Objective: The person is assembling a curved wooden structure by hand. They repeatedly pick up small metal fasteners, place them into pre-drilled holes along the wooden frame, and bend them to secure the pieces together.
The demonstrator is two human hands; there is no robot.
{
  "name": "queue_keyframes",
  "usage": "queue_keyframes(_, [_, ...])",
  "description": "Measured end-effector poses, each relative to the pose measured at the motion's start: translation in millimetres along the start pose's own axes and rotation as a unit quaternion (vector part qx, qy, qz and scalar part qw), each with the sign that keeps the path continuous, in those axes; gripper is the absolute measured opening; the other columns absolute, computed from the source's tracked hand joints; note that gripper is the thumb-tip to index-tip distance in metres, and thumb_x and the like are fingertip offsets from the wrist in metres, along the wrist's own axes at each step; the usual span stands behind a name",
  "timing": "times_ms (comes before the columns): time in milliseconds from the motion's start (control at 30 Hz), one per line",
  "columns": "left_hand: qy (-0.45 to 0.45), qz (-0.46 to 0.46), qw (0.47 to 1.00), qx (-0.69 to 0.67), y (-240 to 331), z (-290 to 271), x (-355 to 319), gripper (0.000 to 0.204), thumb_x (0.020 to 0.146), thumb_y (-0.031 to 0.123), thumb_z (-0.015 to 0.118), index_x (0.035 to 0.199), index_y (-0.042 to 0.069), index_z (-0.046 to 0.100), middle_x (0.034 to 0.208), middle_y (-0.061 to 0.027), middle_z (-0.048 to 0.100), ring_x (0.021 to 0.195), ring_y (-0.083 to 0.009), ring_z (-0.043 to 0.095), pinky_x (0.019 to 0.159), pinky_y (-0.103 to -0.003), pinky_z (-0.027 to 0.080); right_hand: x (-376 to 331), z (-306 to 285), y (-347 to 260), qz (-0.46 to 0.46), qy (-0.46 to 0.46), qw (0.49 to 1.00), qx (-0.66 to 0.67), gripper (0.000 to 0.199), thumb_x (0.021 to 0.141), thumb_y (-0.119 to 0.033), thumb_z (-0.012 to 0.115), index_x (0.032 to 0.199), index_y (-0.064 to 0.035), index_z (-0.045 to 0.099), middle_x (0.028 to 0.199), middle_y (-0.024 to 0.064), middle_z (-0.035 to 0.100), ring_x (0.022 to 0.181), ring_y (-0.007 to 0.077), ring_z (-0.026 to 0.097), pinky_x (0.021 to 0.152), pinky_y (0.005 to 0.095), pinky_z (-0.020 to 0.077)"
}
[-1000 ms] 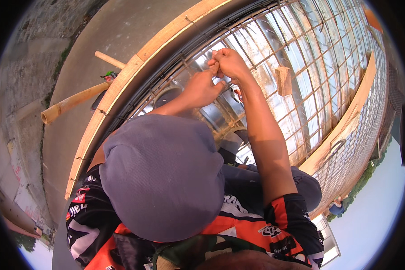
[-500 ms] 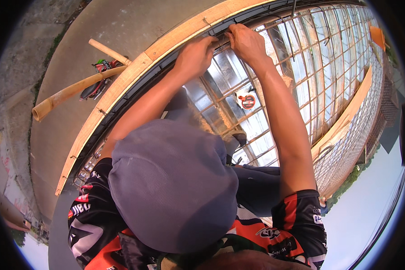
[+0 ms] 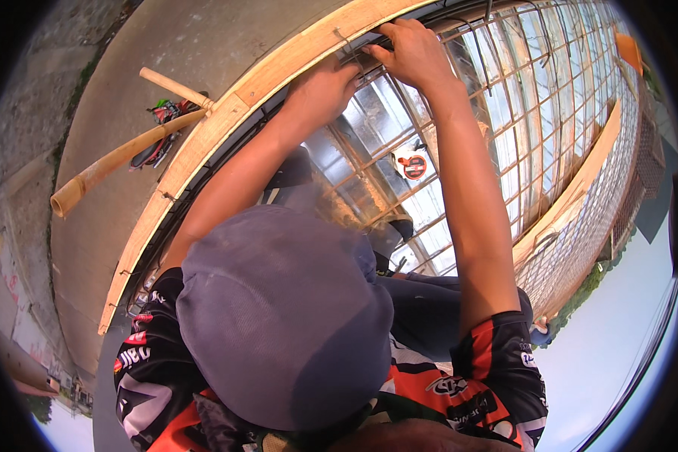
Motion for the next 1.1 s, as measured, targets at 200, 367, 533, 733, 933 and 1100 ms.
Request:
queue_keyframes(200, [-0.057,-0.04,0.989,0.128,25.1,-22.7,-14.6,0.025,0.101,0.024,0.073,0.12,0.008,0.076,0.097,-0.0191,0.074,0.085,-0.0425,0.077,0.079,-0.055,0.063,-52.4,-30.4,-28.0,0.174,-0.005,0.946,0.273,0.024,0.1,-0.016,0.073,0.12,-0.0051,0.081,0.105,0.0142,0.081,0.084,0.0241,0.075,0.08,0.0357,0.0598])
queue_keyframes(367, [-0.035,0.105,0.962,0.25,41.2,-38.1,-20.1,0.018,0.093,0.017,0.072,0.107,0.007,0.077,0.099,-0.0114,0.067,0.098,-0.0298,0.071,0.08,-0.046,0.058,-83.2,9.9,-64.7,0.233,-0.08,0.901,0.356,0.03,0.098,-0.015,0.073,0.127,-0.008,0.077,0.103,0.0165,0.081,0.091,0.0341,0.076,0.083,0.0437,0.0601])
queue_keyframes(533, [-0.084,0.189,0.925,0.32,63.6,-52.2,-8.4,0.019,0.091,0.017,0.069,0.105,0.007,0.077,0.102,-0.0064,0.06,0.117,-0.0253,0.061,0.096,-0.041,0.049,-92.7,31.7,-77.9,0.209,0.005,0.916,0.341,0.028,0.097,-0.018,0.075,0.124,-0.0106,0.077,0.104,0.0175,0.08,0.098,0.0407,0.076,0.085,0.0506,0.0602])
queue_keyframes(733, [-0.116,0.319,0.857,0.388,72.7,-65.0,-10.3,0.026,0.094,0.015,0.064,0.116,0.002,0.07,0.112,-0.0131,0.075,0.127,-0.0268,0.067,0.109,-0.044,0.047,-98.7,15.5,-67.9,0.184,-0.064,0.932,0.305,0.022,0.1,-0.026,0.074,0.117,-0.0126,0.078,0.101,0.0178,0.079,0.098,0.0431,0.075,0.084,0.052,0.0597])
queue_keyframes(933, [-0.284,0.296,0.824,0.392,113.8,-69.5,13.2,0.01,0.093,0.009,0.067,0.095,0.002,0.073,0.088,-0.0133,0.077,0.086,-0.0295,0.08,0.08,-0.043,0.061,-116.6,31.6,-48.3,0.264,-0.056,0.843,0.465,0.031,0.102,-0.03,0.075,0.13,-0.0169,0.081,0.098,0.0165,0.079,0.085,0.0306,0.073,0.078,0.0422,0.056])
queue_keyframes(1100, [-0.25,0.285,0.851,0.364,121.8,-89.8,68.8,0.009,0.092,0.011,0.074,0.093,0.003,0.077,0.085,-0.0172,0.079,0.09,-0.036,0.081,0.075,-0.044,0.064,-115.1,39.7,-43.3,0.287,0.041,0.847,0.446,0.029,0.103,-0.031,0.077,0.124,-0.0121,0.082,0.103,0.0154,0.079,0.082,0.0298,0.071,0.077,0.0416,0.0557])
Point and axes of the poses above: each hand's wrist, its own x-axis towards the middle knuckle, its own z-axis out of the palm, y = z × x, the point moved 2 cm from there along x, towards the middle knuckle
